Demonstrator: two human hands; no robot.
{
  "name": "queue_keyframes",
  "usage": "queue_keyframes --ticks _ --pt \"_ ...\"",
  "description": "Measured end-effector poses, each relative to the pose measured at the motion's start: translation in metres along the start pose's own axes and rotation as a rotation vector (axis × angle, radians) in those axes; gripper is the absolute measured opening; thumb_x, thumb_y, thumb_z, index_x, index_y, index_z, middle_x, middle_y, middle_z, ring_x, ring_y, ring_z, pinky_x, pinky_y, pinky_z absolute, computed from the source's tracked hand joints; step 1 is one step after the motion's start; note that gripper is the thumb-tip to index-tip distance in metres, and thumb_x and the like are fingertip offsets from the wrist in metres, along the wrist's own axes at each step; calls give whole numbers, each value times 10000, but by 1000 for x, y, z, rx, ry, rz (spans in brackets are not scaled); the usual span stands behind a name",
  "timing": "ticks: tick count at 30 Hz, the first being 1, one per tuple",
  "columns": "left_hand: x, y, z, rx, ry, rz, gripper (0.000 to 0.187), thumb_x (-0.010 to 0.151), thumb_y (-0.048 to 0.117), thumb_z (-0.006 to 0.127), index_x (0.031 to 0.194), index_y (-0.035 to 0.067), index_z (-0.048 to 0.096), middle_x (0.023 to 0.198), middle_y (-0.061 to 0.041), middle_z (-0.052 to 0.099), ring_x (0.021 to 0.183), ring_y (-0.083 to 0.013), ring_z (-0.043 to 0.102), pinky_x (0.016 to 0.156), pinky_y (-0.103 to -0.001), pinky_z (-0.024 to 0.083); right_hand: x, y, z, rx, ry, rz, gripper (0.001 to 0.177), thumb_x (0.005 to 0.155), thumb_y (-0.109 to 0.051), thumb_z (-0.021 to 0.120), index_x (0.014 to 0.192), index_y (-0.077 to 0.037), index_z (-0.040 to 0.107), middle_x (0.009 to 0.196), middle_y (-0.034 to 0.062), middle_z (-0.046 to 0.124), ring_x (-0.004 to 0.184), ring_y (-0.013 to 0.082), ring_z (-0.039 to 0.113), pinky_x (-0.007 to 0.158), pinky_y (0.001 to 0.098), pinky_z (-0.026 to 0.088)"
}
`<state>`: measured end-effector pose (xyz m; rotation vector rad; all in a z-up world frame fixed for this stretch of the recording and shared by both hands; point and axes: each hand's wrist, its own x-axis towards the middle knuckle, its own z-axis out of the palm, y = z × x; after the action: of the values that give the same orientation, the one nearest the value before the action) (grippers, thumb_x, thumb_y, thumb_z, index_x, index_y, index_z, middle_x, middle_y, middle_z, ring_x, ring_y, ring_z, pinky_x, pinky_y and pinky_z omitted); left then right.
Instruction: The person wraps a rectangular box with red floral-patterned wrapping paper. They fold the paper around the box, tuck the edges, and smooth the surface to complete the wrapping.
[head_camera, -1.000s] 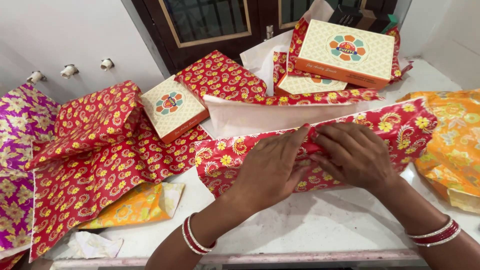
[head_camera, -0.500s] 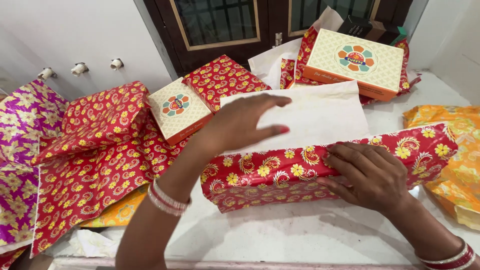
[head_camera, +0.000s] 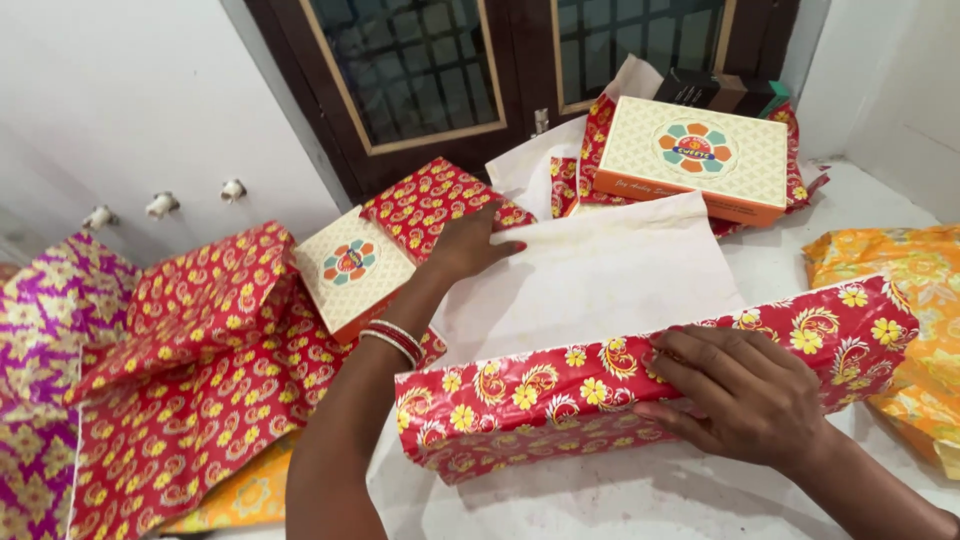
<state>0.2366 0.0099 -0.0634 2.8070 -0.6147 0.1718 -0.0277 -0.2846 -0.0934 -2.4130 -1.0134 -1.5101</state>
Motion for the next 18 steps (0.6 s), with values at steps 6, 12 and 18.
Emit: queue_keyframes --ticks 6,12,18 --pt "-19 17 -18 -120 115 89 468 856 395 770 1241 134 726 1197 -64 717 1084 -249 692 916 -391 533 1 0 2 4 -14 -12 445 796 -484 785 1010 -95 759 1053 61 742 959 230 708 796 386 545" --pt "-70 46 -68 -198 338 320 340 900 351 766 1114 87 763 1118 -69 716 1042 -253 684 870 -379 537 8 0 2 -1 -33 20 453 822 -478 779 1053 -89 755 1073 74 728 946 242 697 813 395 542" --pt "-144 80 -102 -262 377 402 274 911 300 777 1067 77 754 1074 -55 720 972 -226 719 835 -345 562 16 3 8 10 -37 38 447 849 -456 771 1068 -67 751 1092 91 719 948 256 698 834 396 547"
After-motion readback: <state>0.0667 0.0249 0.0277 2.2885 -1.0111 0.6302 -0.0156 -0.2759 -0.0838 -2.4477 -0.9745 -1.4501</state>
